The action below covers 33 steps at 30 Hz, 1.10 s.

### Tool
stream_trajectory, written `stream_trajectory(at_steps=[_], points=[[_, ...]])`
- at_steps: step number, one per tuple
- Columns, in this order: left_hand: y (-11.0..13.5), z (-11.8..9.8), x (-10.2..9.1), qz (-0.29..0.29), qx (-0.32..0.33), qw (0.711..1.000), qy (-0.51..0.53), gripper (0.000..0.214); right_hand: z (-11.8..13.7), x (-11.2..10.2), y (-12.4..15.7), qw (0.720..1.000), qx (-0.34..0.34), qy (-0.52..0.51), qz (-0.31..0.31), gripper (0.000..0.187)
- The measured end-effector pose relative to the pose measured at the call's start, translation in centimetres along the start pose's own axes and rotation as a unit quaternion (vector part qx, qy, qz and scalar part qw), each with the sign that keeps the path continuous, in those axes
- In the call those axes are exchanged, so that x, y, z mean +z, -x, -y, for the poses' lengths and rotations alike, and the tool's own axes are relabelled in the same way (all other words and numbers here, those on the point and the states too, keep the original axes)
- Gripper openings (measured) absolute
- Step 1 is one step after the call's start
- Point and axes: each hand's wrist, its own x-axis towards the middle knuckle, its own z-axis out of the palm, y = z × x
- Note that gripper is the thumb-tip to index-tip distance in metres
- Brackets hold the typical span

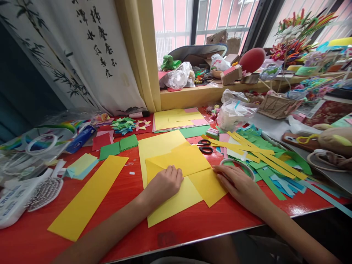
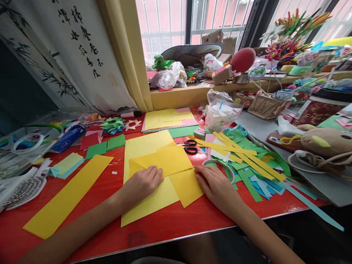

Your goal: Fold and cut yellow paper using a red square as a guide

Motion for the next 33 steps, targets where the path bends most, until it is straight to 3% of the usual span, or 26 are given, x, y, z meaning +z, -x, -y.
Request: stream_trajectory(at_steps=[8,12,15,18,22,27,30,33], points=[[0.0,-0.1,0.1,-0.022,-0.01,1.0,-0.012,0.023,0.4,-0.3,-1.7,0.997,0.017,-0.05,0.048,0.03],[-0.1,-0.2,-0.6,-0.036,-0.056,0.996,0.052,0.026,1.5,-0.3,-4.0,0.982,0.049,-0.171,0.057,0.032],[-0.2,-0.5,-1.2,-0.038,-0.076,0.992,0.089,0.027,2.3,0.4,-6.1,0.935,0.097,-0.337,0.046,0.038],[-0.1,-0.7,-2.1,-0.036,-0.052,0.988,0.14,0.027,2.7,1.7,-8.4,0.898,0.162,-0.41,0.011,0.043],[0.2,-0.1,-3.2,-0.014,-0.029,0.961,0.274,0.027,2.7,2.8,-11.1,0.834,0.21,-0.51,0.034,0.029],[0.4,2.7,-3.9,-0.07,-0.166,0.906,0.382,0.022,2.7,3.7,-13.4,0.795,0.219,-0.561,0.08,0.013],[0.5,4.5,-3.9,-0.073,-0.267,0.873,0.402,0.021,2.8,4.3,-14.1,0.784,0.229,-0.57,0.085,0.016],[0.7,5.4,-3.3,-0.08,-0.321,0.86,0.389,0.019,3.3,4.5,-14.6,0.784,0.219,-0.568,0.123,0.021]])
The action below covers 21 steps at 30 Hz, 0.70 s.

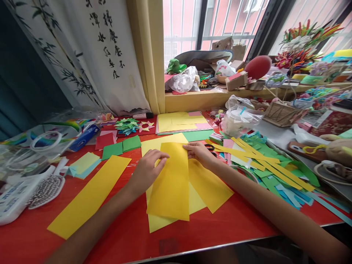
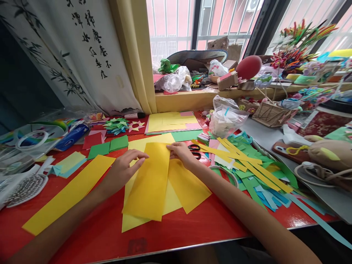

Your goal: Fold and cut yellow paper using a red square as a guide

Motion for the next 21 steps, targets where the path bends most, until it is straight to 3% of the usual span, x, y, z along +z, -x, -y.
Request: stream_trajectory(at_steps=[4,7,12,21], points=[[-0.3,1.2,0.6,-0.019,-0.02,0.999,-0.031,0.022,0.5,1.3,0.3,0.996,0.006,0.039,0.076,0.027],[-0.4,1.9,0.8,0.035,-0.045,0.998,-0.008,0.025,0.3,2.4,1.0,0.992,-0.002,0.056,0.109,0.027],[-0.4,2.0,0.4,0.13,-0.082,0.987,0.053,0.025,-0.8,3.3,2.3,0.994,-0.013,0.055,0.091,0.023],[-0.4,2.0,0.4,0.148,-0.121,0.977,0.096,0.02,-1.5,3.5,3.2,0.998,-0.012,0.018,0.065,0.022]])
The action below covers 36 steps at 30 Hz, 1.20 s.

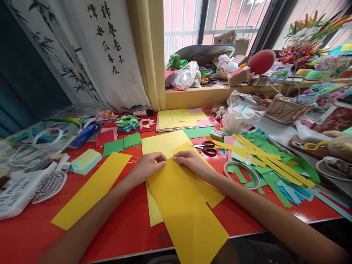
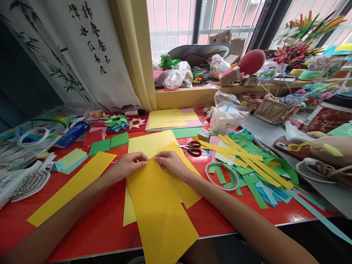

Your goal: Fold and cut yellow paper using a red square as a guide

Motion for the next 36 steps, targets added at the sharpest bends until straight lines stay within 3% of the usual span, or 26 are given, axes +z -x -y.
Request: stream_trajectory(at_steps=[8,18,28,36], points=[[0.1,0.1,-0.1,0.034,0.002,0.999,0.003,0.017,-0.5,0.2,0.2,0.999,-0.018,0.032,-0.005,0.02],[0.2,-0.1,1.0,-0.029,0.053,0.998,0.033,0.015,0.2,0.8,1.0,0.988,-0.058,0.143,-0.023,0.018],[0.3,0.1,2.1,-0.077,0.147,0.982,-0.094,0.007,0.8,0.9,1.3,0.975,-0.062,0.208,-0.038,0.013],[0.5,0.5,2.6,-0.136,0.216,0.942,-0.216,0.009,-0.2,0.9,0.9,0.987,-0.017,0.159,-0.03,0.015]])
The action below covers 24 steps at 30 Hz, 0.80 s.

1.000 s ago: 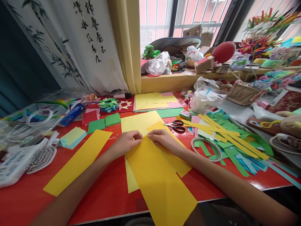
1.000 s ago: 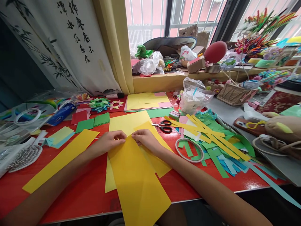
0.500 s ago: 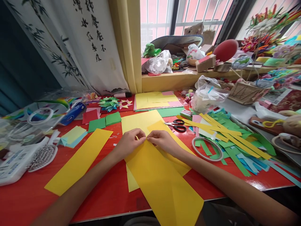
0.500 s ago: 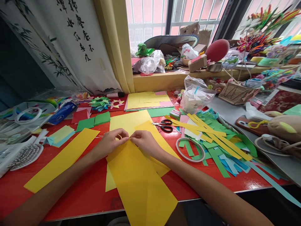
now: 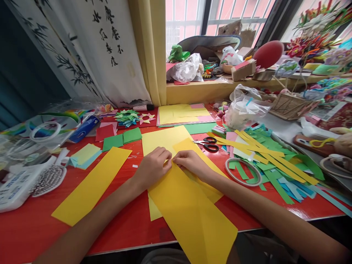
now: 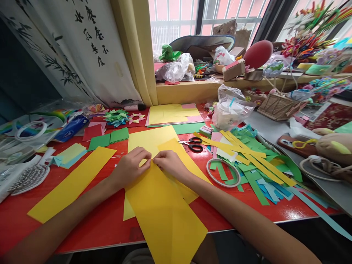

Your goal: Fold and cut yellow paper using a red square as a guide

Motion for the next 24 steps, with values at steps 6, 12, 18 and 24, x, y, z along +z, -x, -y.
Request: stream_trajectory(at_steps=[6,12,18,24], points=[[-0.2,0.5,-0.4,-0.028,-0.004,0.999,-0.033,0.008,0.1,0.1,0.0,0.999,0.022,-0.041,0.011,0.014],[-0.5,1.3,-1.1,-0.057,-0.008,0.996,-0.061,0.009,0.2,-0.1,0.3,0.998,0.038,-0.042,0.007,0.014],[-0.9,2.9,-2.0,-0.085,-0.039,0.993,-0.077,0.009,-0.2,-0.1,0.3,0.998,0.051,-0.044,0.006,0.017],[-1.1,4.5,-2.8,-0.113,-0.055,0.987,-0.104,0.009,-0.1,-0.1,0.3,0.997,0.056,-0.043,0.005,0.018]])
